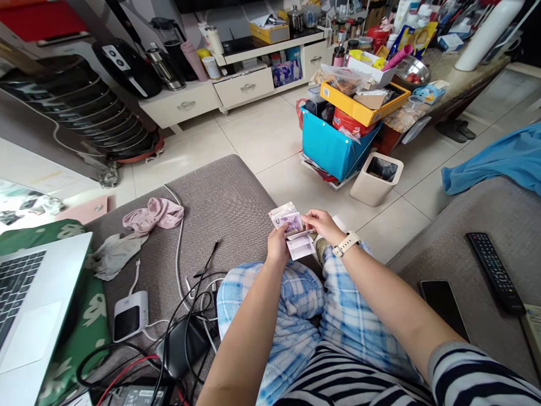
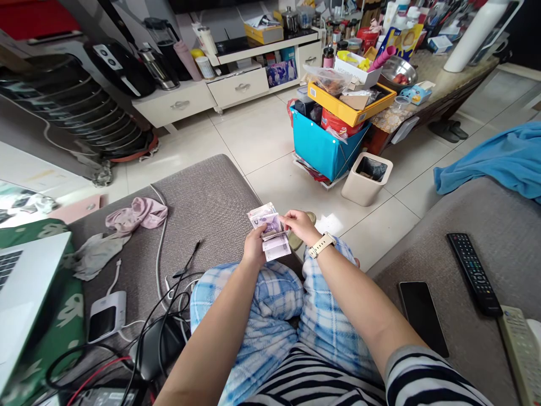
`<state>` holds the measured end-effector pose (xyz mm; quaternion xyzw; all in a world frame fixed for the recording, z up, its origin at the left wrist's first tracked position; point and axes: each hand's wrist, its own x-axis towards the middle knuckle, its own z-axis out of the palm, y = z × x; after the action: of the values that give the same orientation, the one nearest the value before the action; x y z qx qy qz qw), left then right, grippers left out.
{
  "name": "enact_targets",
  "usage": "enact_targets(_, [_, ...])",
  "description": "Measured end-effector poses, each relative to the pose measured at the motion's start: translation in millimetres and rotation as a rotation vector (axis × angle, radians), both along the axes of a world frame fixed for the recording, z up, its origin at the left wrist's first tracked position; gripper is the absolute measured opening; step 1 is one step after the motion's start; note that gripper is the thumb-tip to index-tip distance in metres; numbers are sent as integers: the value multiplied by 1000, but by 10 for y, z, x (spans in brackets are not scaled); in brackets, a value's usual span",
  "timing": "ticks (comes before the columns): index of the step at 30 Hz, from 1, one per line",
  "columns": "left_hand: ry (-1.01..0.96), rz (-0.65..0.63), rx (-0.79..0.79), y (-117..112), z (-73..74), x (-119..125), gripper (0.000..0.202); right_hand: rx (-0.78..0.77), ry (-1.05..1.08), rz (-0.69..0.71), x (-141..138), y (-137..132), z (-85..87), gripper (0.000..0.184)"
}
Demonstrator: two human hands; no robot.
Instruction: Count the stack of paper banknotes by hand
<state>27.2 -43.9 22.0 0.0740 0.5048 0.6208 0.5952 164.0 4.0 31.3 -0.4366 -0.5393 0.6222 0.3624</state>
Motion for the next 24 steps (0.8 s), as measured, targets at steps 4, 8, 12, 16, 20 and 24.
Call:
enact_targets(4, [-1, -10, 22, -3, -21, -6, 27, 4, -17, -84, -3, 27, -84, 33])
enact_targets(8, [3, -36, 42, -14, -24, -1, 30, 7, -26, -57, 2, 37, -128, 31])
enact_targets(12, [10, -58, 59, -20, -25, 3, 30, 23, -70, -39, 7, 47, -160, 29])
enact_targets(16, [2, -49, 48, -13, -35, 5, 29, 38, -100, -29, 9, 55, -177, 28])
enact_targets(20, [-56, -31, 33, 4, -27, 11, 24, 56, -116, -25, 12, 52, -168, 28])
enact_targets(24, [-117, -5, 6, 19, 9, 21, 23, 53, -93, -23, 9, 45, -150, 28])
